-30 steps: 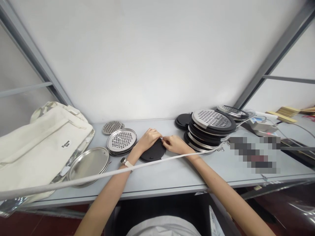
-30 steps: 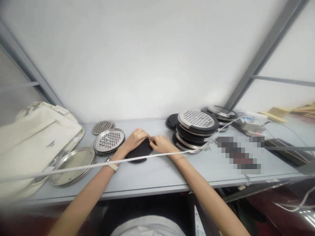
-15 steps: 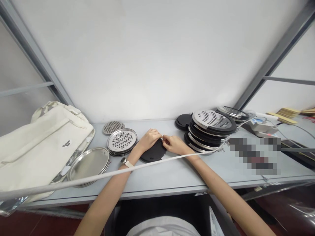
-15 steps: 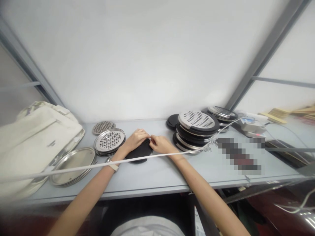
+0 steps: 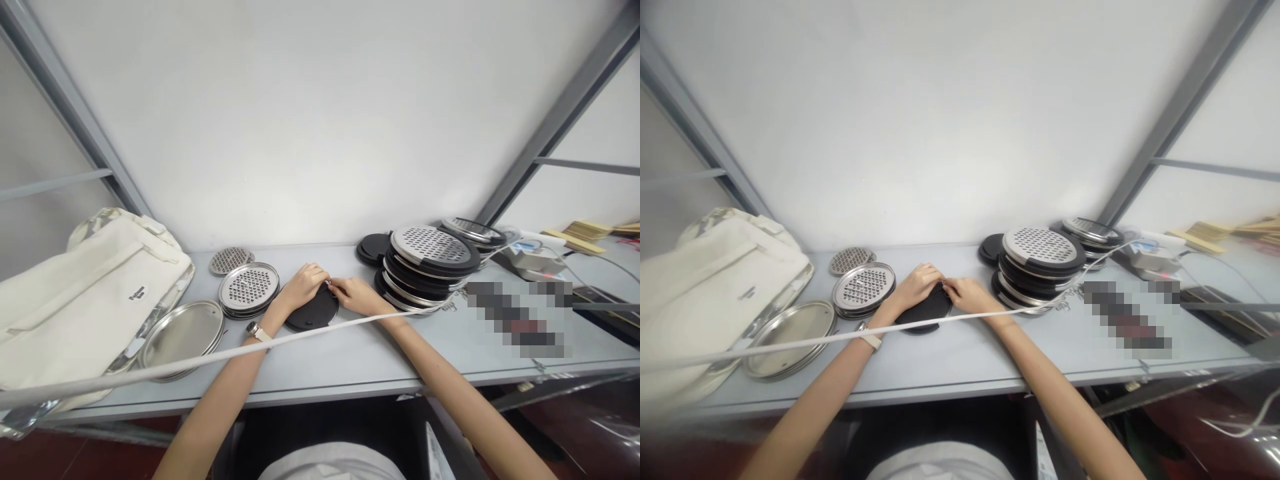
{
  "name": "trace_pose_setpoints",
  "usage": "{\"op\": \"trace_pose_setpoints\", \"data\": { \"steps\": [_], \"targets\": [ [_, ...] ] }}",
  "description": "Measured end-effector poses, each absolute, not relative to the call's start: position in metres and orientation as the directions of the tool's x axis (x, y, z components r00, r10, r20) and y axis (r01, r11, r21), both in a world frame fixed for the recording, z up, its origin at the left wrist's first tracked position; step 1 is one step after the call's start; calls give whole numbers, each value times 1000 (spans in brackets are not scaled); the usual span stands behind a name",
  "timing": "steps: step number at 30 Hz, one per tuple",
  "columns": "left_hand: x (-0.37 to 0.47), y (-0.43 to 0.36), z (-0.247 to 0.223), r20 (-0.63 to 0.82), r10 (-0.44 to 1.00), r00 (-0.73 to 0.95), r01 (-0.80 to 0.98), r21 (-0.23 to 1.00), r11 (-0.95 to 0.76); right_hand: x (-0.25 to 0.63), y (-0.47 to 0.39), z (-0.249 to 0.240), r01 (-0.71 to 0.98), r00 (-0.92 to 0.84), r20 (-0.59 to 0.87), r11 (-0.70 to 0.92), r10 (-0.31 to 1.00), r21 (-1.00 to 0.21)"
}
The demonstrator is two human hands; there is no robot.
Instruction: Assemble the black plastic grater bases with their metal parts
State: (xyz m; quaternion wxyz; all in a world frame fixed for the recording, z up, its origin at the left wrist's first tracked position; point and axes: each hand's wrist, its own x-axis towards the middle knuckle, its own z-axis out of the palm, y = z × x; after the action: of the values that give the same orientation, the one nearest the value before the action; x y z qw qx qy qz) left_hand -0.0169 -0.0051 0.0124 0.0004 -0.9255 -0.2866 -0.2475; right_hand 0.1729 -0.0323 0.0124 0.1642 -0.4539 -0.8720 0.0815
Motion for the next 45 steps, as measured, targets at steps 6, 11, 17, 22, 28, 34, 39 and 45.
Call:
{"op": "trace_pose_setpoints", "data": {
  "steps": [6,11,17,22,28,34,39,45],
  "targets": [
    [-16,-6,14,459,522,719,525,133,-841,173,-32,14,733,-546,215,586,810,-346],
    [-16,-6,14,464,519,718,529,121,-840,174,-32,14,716,-552,214,590,806,-374],
    [-17,-2,11,471,526,708,515,167,-841,175,-30,12,706,-554,195,581,809,-405],
    [-17,-2,13,458,557,693,513,231,-827,174,-30,12,707,-553,193,579,811,-406],
    [-18,-1,12,457,581,673,502,295,-813,174,-30,15,720,-540,178,561,822,-408],
    [-18,1,10,455,580,675,503,291,-814,173,-30,16,735,-530,157,544,833,-404],
    [-18,-2,12,454,548,703,502,229,-834,173,-31,17,713,-546,149,551,824,-433],
    [-20,-1,10,466,531,708,500,201,-843,175,-31,19,707,-557,129,550,821,-445]
  ]
}}
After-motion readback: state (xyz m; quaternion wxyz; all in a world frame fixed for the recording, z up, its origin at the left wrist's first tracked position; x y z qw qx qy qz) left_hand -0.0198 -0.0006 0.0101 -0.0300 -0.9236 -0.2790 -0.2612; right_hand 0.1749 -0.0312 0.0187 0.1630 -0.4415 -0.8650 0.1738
